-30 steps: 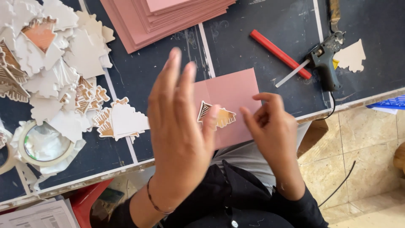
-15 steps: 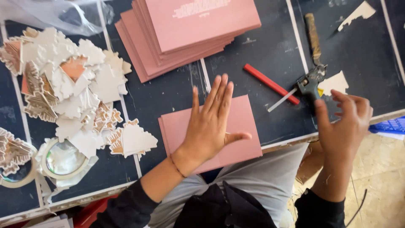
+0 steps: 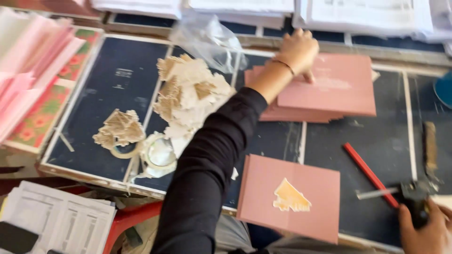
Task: The person uses a hot glue gun to apply adhesive to the back of small, house-shaped paper cutouts. They then press each cutout onto the center of a pink folded card and smooth it down. This process is repeated for multiple cards.
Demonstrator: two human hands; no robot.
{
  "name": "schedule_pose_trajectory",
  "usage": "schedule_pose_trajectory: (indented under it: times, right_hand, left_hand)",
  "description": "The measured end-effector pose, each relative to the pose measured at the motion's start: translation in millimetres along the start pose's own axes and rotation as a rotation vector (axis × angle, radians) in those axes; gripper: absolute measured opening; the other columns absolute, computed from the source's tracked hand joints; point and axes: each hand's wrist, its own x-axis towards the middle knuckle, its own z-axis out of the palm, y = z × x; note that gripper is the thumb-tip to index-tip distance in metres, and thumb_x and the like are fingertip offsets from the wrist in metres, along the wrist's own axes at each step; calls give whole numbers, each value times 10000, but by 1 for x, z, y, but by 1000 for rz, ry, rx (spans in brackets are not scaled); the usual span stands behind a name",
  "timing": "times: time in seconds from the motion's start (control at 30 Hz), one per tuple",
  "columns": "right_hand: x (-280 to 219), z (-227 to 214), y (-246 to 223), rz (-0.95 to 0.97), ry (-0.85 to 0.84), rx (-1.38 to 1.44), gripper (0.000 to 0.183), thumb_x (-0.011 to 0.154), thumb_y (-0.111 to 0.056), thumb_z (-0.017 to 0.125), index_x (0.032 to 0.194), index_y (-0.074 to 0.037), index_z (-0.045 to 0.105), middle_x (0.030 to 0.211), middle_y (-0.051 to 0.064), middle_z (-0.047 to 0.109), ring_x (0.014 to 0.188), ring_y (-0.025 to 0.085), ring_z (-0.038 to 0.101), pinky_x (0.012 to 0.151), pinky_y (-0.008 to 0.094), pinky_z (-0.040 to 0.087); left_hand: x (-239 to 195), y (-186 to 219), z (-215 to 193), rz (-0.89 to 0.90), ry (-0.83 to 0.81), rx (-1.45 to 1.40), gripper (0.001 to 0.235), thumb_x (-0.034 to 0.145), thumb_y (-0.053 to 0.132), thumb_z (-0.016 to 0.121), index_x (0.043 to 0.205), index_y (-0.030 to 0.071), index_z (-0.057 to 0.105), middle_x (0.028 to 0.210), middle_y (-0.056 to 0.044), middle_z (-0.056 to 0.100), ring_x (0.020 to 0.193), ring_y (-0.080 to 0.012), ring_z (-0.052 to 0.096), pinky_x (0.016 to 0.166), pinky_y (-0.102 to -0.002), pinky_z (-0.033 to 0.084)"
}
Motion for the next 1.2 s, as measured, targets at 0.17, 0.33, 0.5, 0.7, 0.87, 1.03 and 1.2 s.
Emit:
schedule_pose_trajectory:
  times: [0.17, 0.33, 0.5, 0.7, 0.87, 1.03, 1.2]
  right_hand:
    - [31, 52, 0, -91, 77, 92, 695, 1077, -217, 871, 1631, 184, 746, 1471, 371, 716, 1299, 504, 675, 1105, 524, 523]
    - [39, 53, -12, -7, -15, -87, 692, 1063, -400, 809, 1610, 22, 788, 1419, 270, 744, 1211, 451, 715, 983, 500, 561]
    - [18, -22, -32, 132, -76, -215, 666, 1038, -431, 777, 1559, -14, 784, 1400, 247, 677, 1229, 432, 661, 1028, 481, 513]
    - [28, -68, -101, 153, -94, -89, 587, 1038, -263, 749, 1495, 105, 717, 1379, 265, 560, 1310, 473, 527, 1100, 556, 443]
    - [21, -52, -61, -6, -18, -103, 462, 1020, -245, 839, 1385, 36, 797, 1304, 266, 640, 1186, 449, 630, 1030, 503, 500]
    - [3, -55, -18, 193, 115, 204, 316, 1261, -117, 743, 1521, 63, 747, 1157, 223, 783, 912, 277, 723, 721, 414, 535]
    - [-14, 18, 132, 382, 6, 721, 361, 1371, -509, 472, 1424, -186, 623, 1304, -42, 654, 1135, 63, 639, 1057, 182, 482]
  left_hand:
    - [5, 5, -5, -27, -195, 4, 1283, 534, 876, 1071, 1490, 167, 591, 1496, -34, 560, 1425, -276, 497, 1157, -514, 484]
    - [17, -5, 7, -19, -91, -83, 1294, 397, 839, 1115, 1358, 102, 659, 1418, -101, 659, 1381, -295, 555, 1123, -511, 503]
    - [25, -33, 24, 139, 151, -194, 1233, 400, 784, 1150, 1258, 69, 629, 1236, -181, 739, 1152, -415, 706, 907, -597, 591]
    - [-44, -49, -31, 198, 310, -662, 589, 705, 405, 1125, 990, 200, 653, 838, 8, 680, 740, -180, 614, 641, -363, 469]
    - [-140, -28, -51, 44, 490, -514, 579, 832, 629, 1002, 987, 161, 700, 843, -34, 773, 740, -262, 710, 582, -462, 497]
    - [-334, 72, -125, 423, 848, -388, 95, 1109, 8, 770, 1196, -6, 736, 955, -85, 691, 781, -245, 636, 611, -394, 520]
    - [-427, 96, -65, 632, 794, -313, 70, 1072, 45, 851, 1127, 8, 831, 1089, -112, 827, 1019, -215, 797, 900, -298, 685]
